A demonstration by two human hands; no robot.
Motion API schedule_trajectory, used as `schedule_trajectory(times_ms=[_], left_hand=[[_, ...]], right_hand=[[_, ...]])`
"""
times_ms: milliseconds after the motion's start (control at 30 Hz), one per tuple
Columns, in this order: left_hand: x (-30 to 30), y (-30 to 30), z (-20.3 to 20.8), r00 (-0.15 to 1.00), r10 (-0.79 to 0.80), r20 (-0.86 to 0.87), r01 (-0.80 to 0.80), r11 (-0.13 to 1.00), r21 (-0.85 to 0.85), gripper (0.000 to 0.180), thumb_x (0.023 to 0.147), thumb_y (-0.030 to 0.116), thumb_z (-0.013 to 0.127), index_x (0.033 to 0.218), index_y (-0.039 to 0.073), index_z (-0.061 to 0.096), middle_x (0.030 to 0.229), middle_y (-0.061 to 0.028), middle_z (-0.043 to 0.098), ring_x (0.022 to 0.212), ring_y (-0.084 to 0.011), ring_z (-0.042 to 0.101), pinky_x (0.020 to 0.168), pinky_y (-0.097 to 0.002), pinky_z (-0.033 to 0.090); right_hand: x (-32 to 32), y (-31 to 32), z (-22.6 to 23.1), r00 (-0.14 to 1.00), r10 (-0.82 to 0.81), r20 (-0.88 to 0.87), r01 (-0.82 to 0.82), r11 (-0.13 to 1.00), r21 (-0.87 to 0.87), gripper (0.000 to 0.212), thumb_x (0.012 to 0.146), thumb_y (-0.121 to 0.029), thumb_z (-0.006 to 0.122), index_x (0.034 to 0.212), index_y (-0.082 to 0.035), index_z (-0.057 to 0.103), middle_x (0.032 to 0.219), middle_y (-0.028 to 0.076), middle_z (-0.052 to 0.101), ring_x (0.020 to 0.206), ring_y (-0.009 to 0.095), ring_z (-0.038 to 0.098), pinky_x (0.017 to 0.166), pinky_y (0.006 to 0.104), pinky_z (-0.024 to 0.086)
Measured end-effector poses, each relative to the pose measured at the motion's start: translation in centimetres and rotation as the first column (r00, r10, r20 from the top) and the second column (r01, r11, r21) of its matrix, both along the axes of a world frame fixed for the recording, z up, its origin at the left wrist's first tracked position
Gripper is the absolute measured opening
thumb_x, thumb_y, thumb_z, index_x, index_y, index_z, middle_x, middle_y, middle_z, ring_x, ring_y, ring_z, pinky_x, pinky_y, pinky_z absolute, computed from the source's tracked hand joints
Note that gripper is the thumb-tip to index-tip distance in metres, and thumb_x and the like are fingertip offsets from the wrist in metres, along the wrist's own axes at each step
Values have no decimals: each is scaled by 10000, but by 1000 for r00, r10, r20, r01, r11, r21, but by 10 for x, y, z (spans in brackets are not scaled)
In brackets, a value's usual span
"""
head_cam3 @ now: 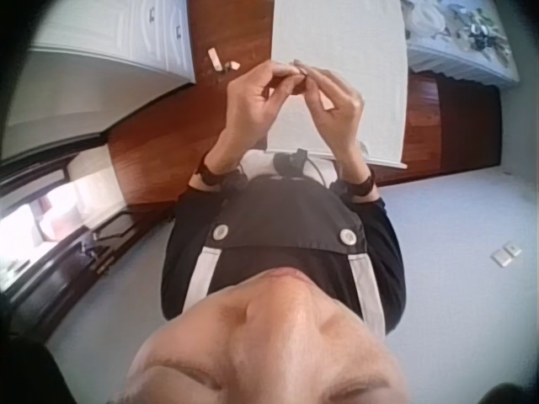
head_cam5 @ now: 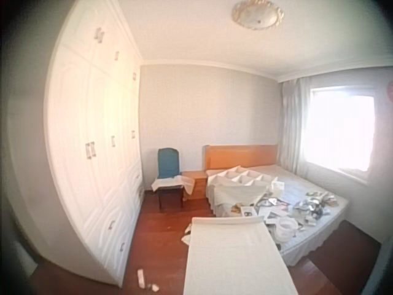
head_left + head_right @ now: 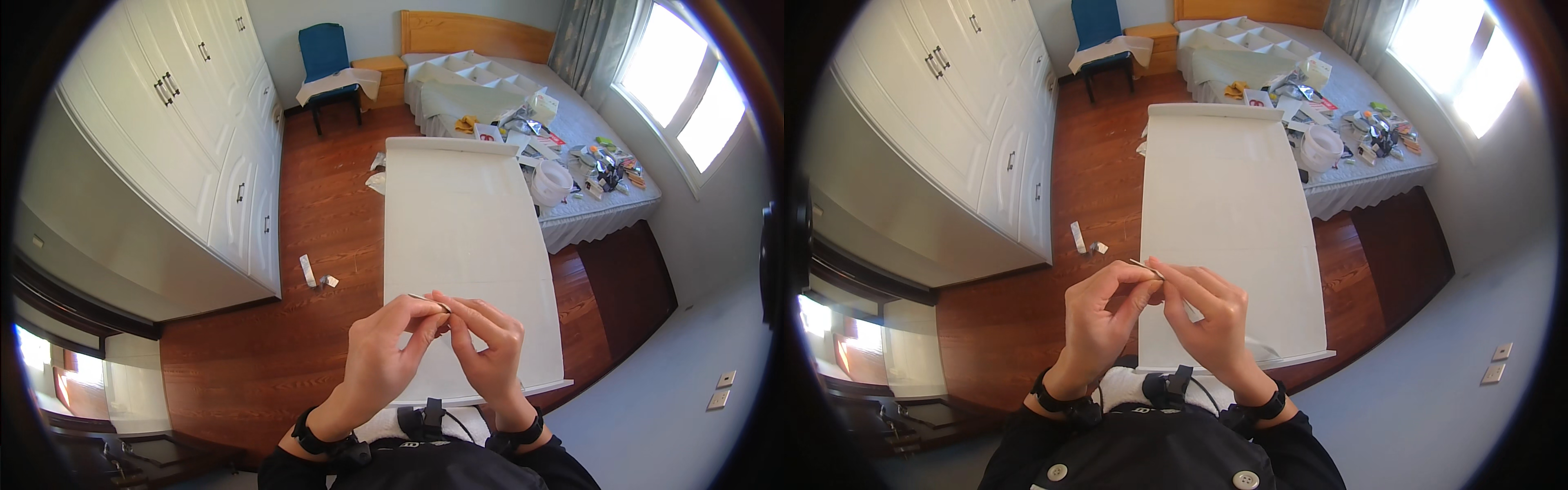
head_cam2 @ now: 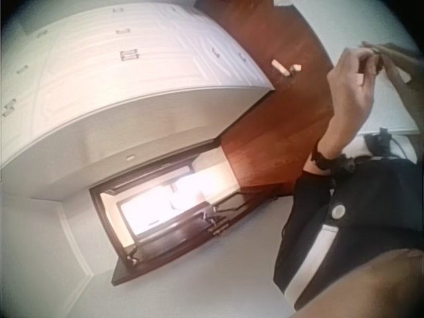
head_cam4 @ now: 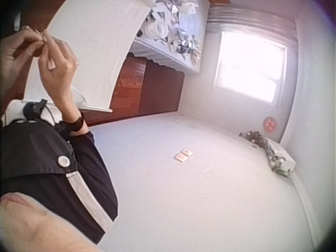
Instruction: The person assembles a white flat-pack furniture panel by applying adhesive tape to its edges, cutting the tape with scissors, and folding the panel to form a box-like structure.
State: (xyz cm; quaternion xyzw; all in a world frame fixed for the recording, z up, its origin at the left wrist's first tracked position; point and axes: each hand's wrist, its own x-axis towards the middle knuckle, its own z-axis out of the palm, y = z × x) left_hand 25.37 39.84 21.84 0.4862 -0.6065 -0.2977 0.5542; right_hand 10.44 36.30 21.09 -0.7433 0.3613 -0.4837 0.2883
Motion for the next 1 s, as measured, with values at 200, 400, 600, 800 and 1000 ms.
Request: schedule_trajectory(times_ms=[200, 400, 600, 800, 1000], left_hand=[[0, 0, 2, 986, -25, -164, 40, 995, 90, 78, 938, -13, 646, 1011, -30, 669, 869, -114, 725, 825, -182, 742, 726, -266, 581], [1, 3, 6, 970, -41, -239, 85, 980, 179, 113, 955, -17, 631, 1044, -57, 686, 897, -97, 716, 853, -150, 701, 780, -262, 563], [2, 3, 7, 973, -14, -231, 60, 980, 192, 100, 950, -22, 640, 1019, -68, 696, 901, -92, 713, 842, -142, 688, 776, -260, 562], [2, 2, 5, 982, 1, -191, 32, 985, 169, 94, 946, -24, 644, 1006, -70, 699, 893, -93, 712, 825, -143, 694, 757, -260, 570], [3, 2, 5, 982, -5, -188, 35, 987, 156, 97, 950, -26, 637, 1012, -70, 697, 892, -94, 708, 825, -148, 696, 756, -264, 573]], right_hand=[[3, 0, -1, 998, -52, -37, 46, 989, -143, 395, 800, 102, 648, 1166, -26, 724, 969, 119, 751, 771, 238, 722, 674, 308, 568], [6, 2, -3, 996, -80, -25, 75, 981, -178, 419, 795, 111, 649, 1189, -19, 712, 966, 124, 749, 803, 236, 734, 672, 307, 578], [3, 0, -6, 993, -82, -86, 60, 970, -235, 435, 778, 121, 644, 1185, -17, 713, 988, 120, 747, 803, 232, 734, 661, 302, 578], [7, -2, -10, 992, -98, -76, 72, 956, -284, 436, 773, 114, 657, 1184, -21, 715, 988, 117, 745, 800, 228, 730, 655, 304, 577], [7, 0, -8, 991, -100, -87, 76, 966, -247, 427, 776, 103, 669, 1181, -26, 718, 976, 114, 745, 792, 229, 729, 655, 306, 575]])
